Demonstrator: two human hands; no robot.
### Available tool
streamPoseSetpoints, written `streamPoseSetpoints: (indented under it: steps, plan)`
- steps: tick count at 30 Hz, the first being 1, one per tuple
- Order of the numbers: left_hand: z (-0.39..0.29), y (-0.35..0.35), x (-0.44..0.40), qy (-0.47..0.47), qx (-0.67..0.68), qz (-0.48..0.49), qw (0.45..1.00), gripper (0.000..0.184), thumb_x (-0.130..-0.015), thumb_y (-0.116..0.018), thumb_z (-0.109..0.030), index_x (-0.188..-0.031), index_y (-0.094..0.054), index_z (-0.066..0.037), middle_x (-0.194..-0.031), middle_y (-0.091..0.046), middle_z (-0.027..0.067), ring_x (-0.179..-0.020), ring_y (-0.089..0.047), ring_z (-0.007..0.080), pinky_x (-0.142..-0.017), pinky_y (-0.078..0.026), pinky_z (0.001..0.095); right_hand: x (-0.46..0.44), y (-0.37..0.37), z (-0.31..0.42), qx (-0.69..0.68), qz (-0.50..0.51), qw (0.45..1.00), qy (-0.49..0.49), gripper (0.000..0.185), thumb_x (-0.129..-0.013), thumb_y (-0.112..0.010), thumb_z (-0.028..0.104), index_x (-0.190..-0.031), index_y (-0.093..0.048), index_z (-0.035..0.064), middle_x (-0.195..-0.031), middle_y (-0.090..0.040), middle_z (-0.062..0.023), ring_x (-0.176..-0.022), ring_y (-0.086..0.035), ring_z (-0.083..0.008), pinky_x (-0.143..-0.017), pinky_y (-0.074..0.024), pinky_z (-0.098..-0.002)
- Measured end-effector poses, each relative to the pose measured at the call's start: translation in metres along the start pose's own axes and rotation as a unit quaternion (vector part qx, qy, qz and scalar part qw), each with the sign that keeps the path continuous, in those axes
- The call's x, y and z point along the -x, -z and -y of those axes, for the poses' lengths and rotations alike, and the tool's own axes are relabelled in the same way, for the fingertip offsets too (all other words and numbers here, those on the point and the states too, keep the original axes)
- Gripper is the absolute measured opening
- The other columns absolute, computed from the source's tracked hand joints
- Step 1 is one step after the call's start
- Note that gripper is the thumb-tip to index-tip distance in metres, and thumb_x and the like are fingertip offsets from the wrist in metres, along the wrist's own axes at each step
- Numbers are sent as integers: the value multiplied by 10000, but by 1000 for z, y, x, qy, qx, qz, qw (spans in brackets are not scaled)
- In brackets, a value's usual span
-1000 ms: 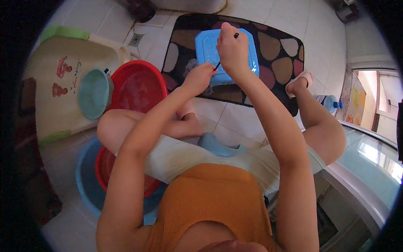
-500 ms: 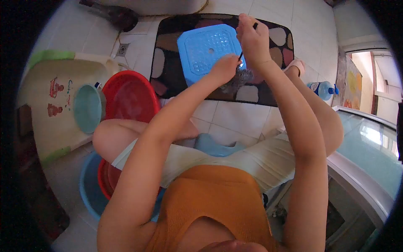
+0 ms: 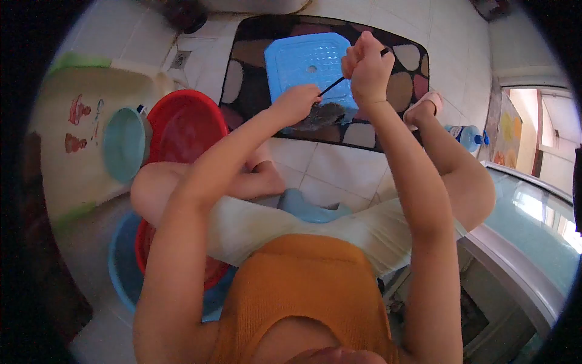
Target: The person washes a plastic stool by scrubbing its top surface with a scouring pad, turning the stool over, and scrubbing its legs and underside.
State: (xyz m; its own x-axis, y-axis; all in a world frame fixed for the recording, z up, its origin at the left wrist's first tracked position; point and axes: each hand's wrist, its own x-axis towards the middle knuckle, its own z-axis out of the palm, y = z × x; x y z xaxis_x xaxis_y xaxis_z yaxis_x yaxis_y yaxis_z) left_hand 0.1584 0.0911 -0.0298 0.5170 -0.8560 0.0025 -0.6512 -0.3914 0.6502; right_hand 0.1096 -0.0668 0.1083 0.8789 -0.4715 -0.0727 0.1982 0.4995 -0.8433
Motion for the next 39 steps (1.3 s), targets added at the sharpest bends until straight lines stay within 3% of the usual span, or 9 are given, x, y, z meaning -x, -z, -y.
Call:
streamPoseSetpoints:
  steps: [3, 13, 16, 17, 25, 31, 34, 37, 39]
  plan:
    - [18, 14, 23, -57, -88, -18, 994, 148, -932, -552, -129, -944, -631, -3, -904, -599, 175, -892, -594, 391, -771, -479, 459, 3, -19, -16, -33, 14, 999, 2, 396, -969, -527, 224, -617, -375, 125, -558, -334, 52, -473, -305, -63, -432, -233, -259]
    - [6, 19, 34, 28, -17, -47, 998, 159, -937, -529, -133, -1036, -615, -42, -998, -650, 186, -964, -611, 395, -796, -490, 484, -1, -24, -15, 30, 18, 999, -22, 406, -944, -506, 271, -613, -329, 118, -506, -270, 33, -438, -235, -89, -423, -178, -284]
    - [-24, 16, 3, 73, -24, 28, 997, 157, -932, -513, -114, -1038, -603, -41, -985, -658, 206, -941, -618, 419, -780, -491, 500, -9, -11, -2, 60, 34, 998, 8, 400, -944, -505, 269, -613, -337, 119, -502, -274, 33, -427, -234, -96, -419, -183, -294]
    - [-30, 7, -6, 63, -14, 23, 998, 153, -937, -515, -124, -1034, -591, -34, -983, -657, 213, -941, -615, 426, -783, -485, 509, -13, -2, 2, 79, 45, 996, 12, 362, -966, -558, 261, -653, -451, 115, -588, -399, 52, -511, -365, -64, -462, -289, -258]
    - [-44, -33, -83, 35, 0, -11, 999, 165, -943, -507, -129, -1037, -557, -4, -963, -648, 261, -941, -611, 447, -797, -470, 542, -41, 35, 25, 181, 28, 980, 83, 384, -958, -557, 290, -648, -501, 71, -589, -464, 34, -535, -411, -77, -493, -343, -261]
    - [-35, -20, -100, 43, -59, -37, 997, 156, -874, -519, -60, -1003, -589, -4, -971, -663, 221, -918, -636, 419, -788, -498, 513, -58, 37, 10, 191, 15, 974, 121, 357, -958, -559, 231, -643, -494, 78, -577, -464, 19, -495, -417, -75, -452, -329, -244]
    - [-23, -9, -113, 25, -44, -70, 996, 185, -876, -538, -77, -1040, -579, -1, -977, -654, 230, -924, -624, 425, -808, -495, 511, -67, 40, -5, 211, 89, 949, 217, 355, -965, -568, 219, -657, -477, 69, -606, -437, 29, -530, -396, -79, -489, -316, -242]
    - [-7, -10, -114, 30, 15, -80, 996, 210, -884, -588, -135, -1067, -577, -34, -1015, -651, 203, -1006, -598, 404, -854, -477, 504, -72, 28, -12, 263, 71, 936, 223, 335, -969, -563, 192, -674, -491, 52, -608, -417, 27, -547, -397, -79, -500, -316, -247]
    - [-45, 7, -87, 86, -44, -92, 991, 284, -872, -637, -194, -1115, -581, -57, -1079, -637, 172, -1081, -561, 388, -896, -449, 507, -86, 31, -21, 232, 66, 945, 221, 315, -967, -563, 175, -686, -507, 44, -611, -424, 22, -558, -422, -81, -506, -324, -250]
